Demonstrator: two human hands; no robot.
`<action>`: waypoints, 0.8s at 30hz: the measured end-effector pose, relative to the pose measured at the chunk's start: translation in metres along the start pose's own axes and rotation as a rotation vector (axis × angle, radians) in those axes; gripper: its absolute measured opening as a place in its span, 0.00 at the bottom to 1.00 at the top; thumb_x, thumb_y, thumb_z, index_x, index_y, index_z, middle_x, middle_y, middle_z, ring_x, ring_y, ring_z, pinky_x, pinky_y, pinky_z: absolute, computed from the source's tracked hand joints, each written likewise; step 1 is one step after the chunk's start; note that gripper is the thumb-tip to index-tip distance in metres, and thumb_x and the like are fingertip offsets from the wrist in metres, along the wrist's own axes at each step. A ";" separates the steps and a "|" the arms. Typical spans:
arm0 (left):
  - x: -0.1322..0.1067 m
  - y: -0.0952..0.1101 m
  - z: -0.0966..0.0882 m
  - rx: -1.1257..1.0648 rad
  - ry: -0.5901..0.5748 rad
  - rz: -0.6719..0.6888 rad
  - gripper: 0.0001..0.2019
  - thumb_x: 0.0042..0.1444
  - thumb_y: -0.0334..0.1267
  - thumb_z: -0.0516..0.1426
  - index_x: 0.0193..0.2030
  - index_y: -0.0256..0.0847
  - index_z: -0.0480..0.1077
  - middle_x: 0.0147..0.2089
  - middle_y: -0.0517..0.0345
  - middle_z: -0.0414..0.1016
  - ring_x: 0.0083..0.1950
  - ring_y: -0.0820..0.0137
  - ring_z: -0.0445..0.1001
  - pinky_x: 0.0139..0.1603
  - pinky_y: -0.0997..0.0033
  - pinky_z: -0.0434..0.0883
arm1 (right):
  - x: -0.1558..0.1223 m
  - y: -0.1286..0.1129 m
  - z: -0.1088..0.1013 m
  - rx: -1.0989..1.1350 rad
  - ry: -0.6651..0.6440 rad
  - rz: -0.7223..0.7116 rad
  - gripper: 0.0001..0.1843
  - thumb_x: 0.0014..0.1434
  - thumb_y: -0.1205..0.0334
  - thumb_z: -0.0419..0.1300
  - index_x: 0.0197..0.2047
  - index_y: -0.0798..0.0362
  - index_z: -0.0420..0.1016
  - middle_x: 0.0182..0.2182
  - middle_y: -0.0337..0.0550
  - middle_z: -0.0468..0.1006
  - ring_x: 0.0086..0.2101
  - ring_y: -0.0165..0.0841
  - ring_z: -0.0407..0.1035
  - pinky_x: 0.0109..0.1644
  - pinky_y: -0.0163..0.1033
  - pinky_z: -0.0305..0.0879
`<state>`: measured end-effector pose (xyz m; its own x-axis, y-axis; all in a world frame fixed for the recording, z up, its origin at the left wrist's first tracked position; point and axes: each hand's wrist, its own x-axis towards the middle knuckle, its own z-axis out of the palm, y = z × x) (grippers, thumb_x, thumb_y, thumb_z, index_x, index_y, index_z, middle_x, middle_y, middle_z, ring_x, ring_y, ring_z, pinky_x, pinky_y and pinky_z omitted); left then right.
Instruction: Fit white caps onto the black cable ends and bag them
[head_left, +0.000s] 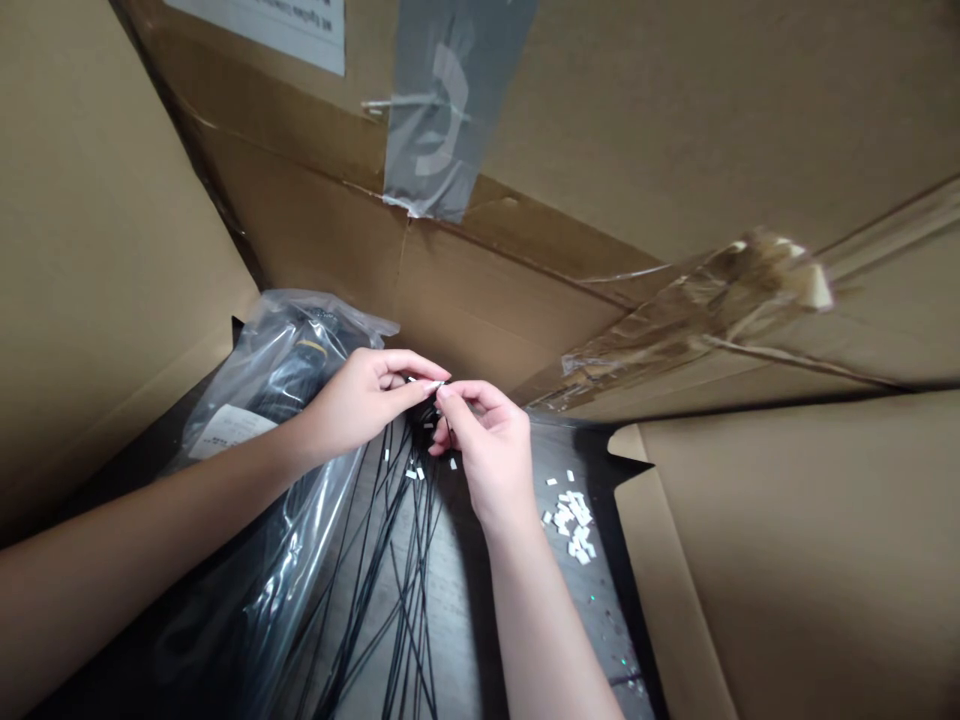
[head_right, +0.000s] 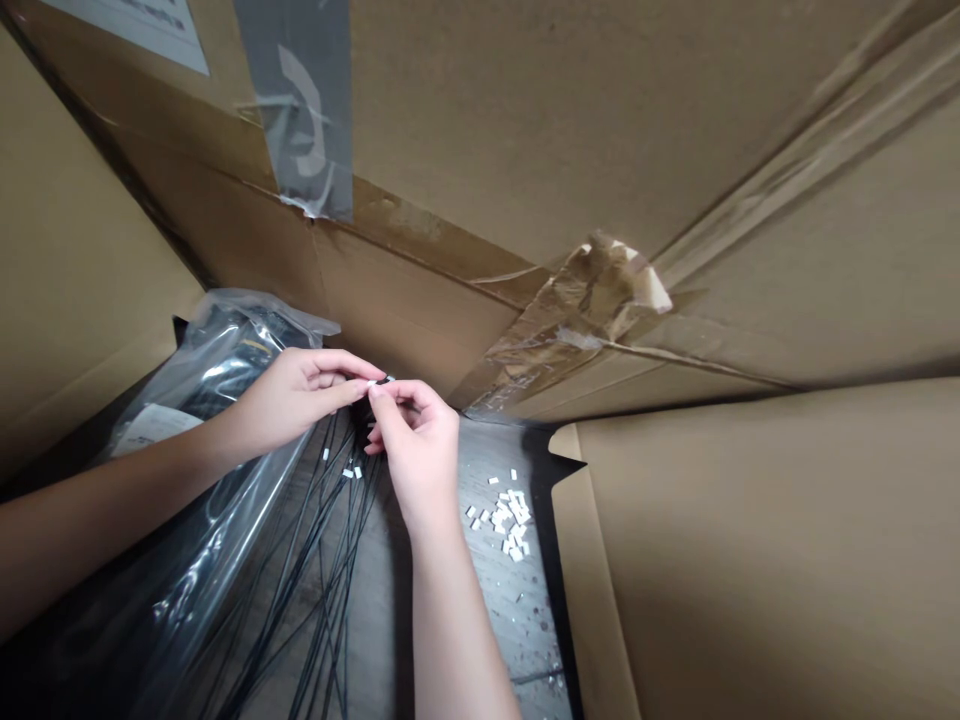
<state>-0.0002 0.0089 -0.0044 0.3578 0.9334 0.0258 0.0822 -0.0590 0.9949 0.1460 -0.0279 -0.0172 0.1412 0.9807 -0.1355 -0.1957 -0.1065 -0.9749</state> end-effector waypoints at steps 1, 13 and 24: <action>0.000 0.000 0.000 0.006 -0.002 -0.003 0.10 0.57 0.37 0.61 0.43 0.35 0.79 0.41 0.51 0.83 0.42 0.66 0.81 0.46 0.68 0.76 | 0.000 0.000 0.000 -0.010 0.004 -0.002 0.14 0.49 0.52 0.68 0.31 0.54 0.75 0.18 0.32 0.70 0.17 0.25 0.62 0.20 0.31 0.68; 0.000 -0.002 0.000 0.027 -0.010 0.015 0.09 0.57 0.36 0.61 0.42 0.36 0.80 0.42 0.52 0.84 0.42 0.67 0.81 0.47 0.69 0.76 | -0.001 -0.002 -0.001 -0.074 0.005 0.045 0.14 0.50 0.51 0.66 0.28 0.54 0.73 0.16 0.31 0.68 0.15 0.24 0.62 0.19 0.32 0.68; -0.001 -0.005 -0.002 0.075 -0.021 0.018 0.10 0.58 0.38 0.61 0.44 0.38 0.80 0.42 0.53 0.84 0.44 0.65 0.81 0.47 0.68 0.76 | -0.001 -0.005 -0.002 -0.118 -0.033 0.056 0.11 0.47 0.55 0.64 0.25 0.53 0.70 0.14 0.31 0.67 0.15 0.24 0.61 0.19 0.31 0.68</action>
<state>-0.0026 0.0094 -0.0096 0.3795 0.9243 0.0407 0.1444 -0.1026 0.9842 0.1487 -0.0289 -0.0130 0.1005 0.9774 -0.1858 -0.0862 -0.1775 -0.9803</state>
